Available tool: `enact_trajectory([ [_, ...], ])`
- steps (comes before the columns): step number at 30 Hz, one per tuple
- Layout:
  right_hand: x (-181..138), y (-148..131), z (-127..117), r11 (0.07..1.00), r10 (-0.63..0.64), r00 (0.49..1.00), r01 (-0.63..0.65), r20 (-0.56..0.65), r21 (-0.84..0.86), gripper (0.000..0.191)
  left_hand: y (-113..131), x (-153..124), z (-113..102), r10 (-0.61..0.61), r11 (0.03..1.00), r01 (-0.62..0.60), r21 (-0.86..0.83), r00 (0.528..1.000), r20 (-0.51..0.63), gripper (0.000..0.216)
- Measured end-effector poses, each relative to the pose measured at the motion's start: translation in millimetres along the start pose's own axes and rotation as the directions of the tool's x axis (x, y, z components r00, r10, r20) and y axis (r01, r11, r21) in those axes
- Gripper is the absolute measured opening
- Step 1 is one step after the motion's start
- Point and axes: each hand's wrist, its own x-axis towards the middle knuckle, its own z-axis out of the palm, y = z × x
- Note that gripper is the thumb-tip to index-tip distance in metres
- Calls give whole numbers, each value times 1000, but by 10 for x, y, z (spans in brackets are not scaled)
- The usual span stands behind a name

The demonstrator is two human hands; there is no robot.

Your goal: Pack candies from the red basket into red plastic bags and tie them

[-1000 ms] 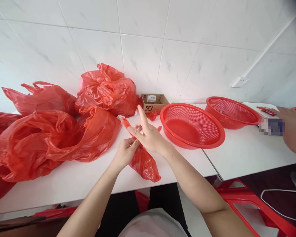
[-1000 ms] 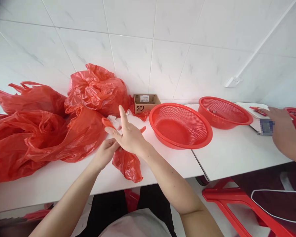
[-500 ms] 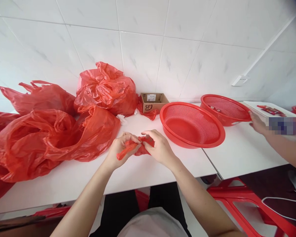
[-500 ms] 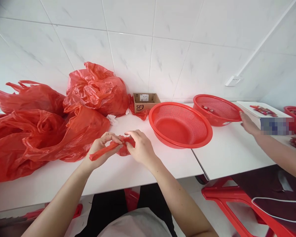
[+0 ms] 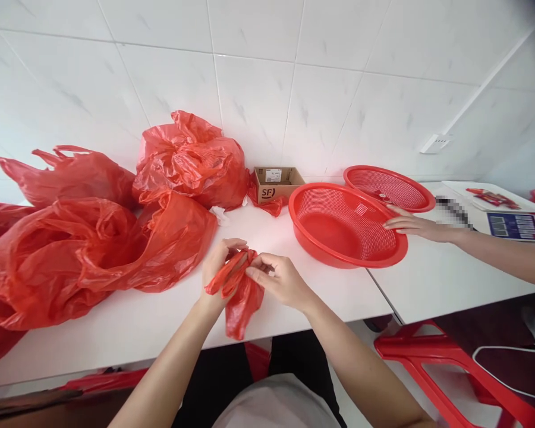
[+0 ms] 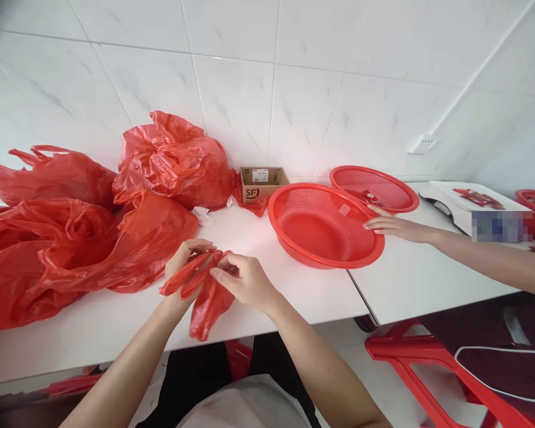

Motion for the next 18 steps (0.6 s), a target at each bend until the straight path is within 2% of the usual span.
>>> enact_trajectory([
  [2, 25, 12, -50, 991, 44, 999, -40, -26, 127, 23, 25, 6, -30, 71, 997, -71, 21, 997, 15, 13],
  [4, 49, 36, -82, 984, 63, 995, -49, -78, 169, 24, 51, 33, -71, 133, 991, -133, 3, 990, 42, 6],
  [6, 64, 51, -94, 988, 68, 993, -54, -94, 147, 23, 75, 73, -118, 156, 987, -154, -38, 985, 69, 6],
  [9, 66, 23, -106, 995, 68, 995, -63, -69, 75, 22, 109, 133, -197, 135, 989, -123, -80, 976, 171, 6],
  [12, 63, -69, -157, 998, 44, 998, -46, -37, -47, 14, 126, 176, -262, 36, 997, -16, -70, 953, 301, 11],
  [14, 68, -150, -228, 981, -47, 998, 38, -42, -192, 4, 111, 191, -284, -30, 996, 61, -72, 925, 379, 14],
  [16, 74, -229, -319, 896, -203, 976, 152, -80, -416, 7, 76, 193, -285, -44, 992, 91, -92, 903, 427, 14],
  [18, 72, -287, -399, 768, -335, 936, 204, -109, -607, 11, 36, 182, -268, -37, 992, 84, -95, 906, 421, 13],
])
